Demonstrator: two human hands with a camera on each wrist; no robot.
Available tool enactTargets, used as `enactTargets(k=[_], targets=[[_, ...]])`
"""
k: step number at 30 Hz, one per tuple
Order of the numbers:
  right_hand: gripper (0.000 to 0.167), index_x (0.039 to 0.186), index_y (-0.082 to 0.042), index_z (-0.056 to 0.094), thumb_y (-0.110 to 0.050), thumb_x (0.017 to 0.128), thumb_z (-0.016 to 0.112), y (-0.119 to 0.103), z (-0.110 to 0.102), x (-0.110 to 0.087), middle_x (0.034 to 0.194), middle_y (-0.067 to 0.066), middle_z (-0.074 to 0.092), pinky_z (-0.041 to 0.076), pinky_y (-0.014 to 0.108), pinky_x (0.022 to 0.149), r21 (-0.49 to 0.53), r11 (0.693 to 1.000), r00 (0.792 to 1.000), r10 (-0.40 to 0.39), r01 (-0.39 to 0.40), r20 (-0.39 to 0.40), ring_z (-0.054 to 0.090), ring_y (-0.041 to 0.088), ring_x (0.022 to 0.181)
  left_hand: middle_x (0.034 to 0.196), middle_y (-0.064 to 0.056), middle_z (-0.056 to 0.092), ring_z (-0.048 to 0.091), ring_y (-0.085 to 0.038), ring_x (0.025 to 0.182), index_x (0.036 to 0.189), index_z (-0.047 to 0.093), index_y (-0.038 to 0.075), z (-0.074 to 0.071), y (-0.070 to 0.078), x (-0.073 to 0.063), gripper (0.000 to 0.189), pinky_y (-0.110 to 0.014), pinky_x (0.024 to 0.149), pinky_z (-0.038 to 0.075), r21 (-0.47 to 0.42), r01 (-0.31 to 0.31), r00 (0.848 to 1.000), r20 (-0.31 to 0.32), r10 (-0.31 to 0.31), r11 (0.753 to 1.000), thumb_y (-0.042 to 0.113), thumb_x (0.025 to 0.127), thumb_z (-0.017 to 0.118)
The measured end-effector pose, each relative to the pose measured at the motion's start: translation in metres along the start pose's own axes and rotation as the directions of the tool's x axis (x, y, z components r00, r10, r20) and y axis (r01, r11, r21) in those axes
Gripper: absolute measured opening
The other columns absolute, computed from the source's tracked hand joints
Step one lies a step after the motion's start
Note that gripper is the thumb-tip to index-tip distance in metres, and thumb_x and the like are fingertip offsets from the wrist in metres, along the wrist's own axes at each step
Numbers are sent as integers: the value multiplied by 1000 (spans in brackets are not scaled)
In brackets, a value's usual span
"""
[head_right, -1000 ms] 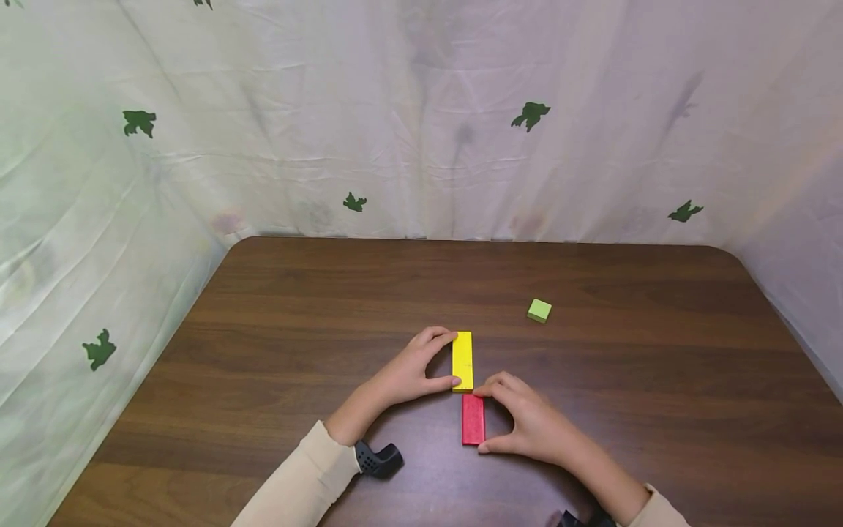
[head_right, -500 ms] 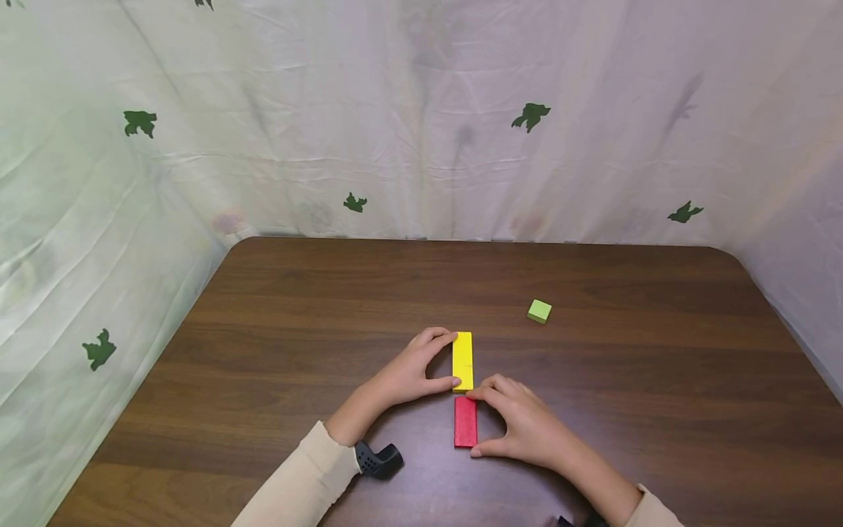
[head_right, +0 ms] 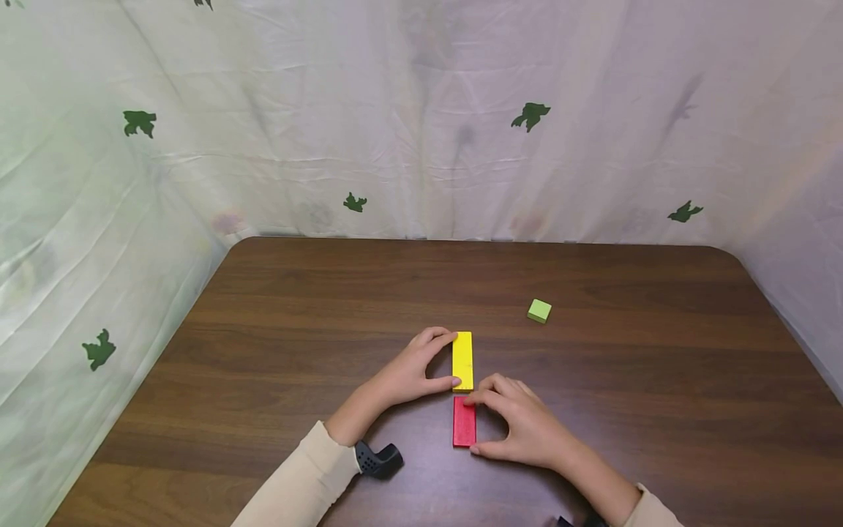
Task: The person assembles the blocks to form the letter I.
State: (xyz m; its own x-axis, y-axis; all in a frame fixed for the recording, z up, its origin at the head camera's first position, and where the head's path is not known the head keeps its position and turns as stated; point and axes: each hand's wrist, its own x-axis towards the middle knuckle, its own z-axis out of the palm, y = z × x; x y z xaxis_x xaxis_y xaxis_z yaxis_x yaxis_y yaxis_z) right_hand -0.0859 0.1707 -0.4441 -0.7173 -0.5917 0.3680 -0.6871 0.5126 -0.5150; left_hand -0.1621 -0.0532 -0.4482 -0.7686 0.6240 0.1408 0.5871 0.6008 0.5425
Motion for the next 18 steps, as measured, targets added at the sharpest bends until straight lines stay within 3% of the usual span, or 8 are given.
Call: enactTargets(k=[18], targets=[[44, 110, -24, 61, -37, 70, 75, 1, 1, 0, 103, -15, 46, 39, 30, 71, -28, 999, 999, -32, 31, -18, 43, 6, 87, 128, -8, 39, 38, -21, 116, 134, 40, 6, -1, 2, 0, 69, -33, 96, 34, 0, -8, 1000, -6, 8, 1000, 39, 79, 65]])
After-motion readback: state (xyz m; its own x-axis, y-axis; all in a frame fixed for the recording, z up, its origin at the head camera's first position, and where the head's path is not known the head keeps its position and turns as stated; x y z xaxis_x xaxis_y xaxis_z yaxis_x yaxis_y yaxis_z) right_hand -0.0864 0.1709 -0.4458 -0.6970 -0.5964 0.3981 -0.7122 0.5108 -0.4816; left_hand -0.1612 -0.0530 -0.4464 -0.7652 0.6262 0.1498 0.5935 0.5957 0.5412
